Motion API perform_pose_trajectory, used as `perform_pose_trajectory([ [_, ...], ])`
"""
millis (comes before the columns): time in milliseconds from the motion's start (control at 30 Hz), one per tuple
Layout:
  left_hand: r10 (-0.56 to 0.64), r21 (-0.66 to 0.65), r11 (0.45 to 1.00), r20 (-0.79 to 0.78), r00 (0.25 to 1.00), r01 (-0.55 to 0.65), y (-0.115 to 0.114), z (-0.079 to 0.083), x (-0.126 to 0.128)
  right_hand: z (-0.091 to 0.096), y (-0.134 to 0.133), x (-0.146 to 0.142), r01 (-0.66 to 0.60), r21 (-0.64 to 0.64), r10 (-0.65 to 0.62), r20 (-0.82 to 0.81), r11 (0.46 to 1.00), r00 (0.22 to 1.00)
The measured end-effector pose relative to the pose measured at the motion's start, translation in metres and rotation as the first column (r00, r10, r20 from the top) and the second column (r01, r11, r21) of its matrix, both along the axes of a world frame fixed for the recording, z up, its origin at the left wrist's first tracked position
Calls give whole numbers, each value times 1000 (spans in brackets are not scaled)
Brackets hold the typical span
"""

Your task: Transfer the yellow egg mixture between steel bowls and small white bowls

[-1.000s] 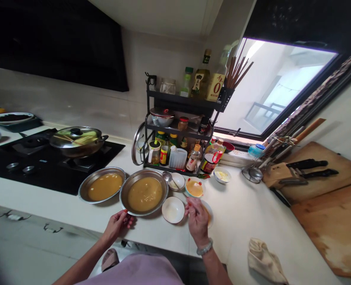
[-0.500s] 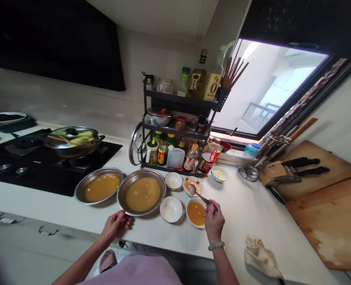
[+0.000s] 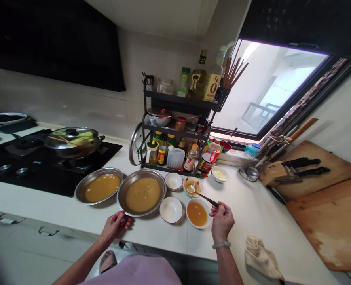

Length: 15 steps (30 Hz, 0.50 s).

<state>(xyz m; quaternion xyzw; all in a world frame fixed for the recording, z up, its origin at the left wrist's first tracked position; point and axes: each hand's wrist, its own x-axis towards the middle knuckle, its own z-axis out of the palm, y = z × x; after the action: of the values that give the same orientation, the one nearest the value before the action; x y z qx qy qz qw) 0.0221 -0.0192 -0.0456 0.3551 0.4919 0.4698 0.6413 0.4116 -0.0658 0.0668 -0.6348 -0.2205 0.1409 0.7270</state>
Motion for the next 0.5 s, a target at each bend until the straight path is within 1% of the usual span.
perform_pose_trajectory([
  [133,2,-1,1000,-11,1000,-2,-1,4,1,6,1,-2,2,25,-2,-20,1000,1000],
  [233,1,0,1000,5,1000,-1,-2,7,2,14,1,-9,-23,33,24,-34,999,999],
  [500,9,-2,1000,60,998,-8,0,3,1,26,7,-39,-155,57,159,-78,986,984],
])
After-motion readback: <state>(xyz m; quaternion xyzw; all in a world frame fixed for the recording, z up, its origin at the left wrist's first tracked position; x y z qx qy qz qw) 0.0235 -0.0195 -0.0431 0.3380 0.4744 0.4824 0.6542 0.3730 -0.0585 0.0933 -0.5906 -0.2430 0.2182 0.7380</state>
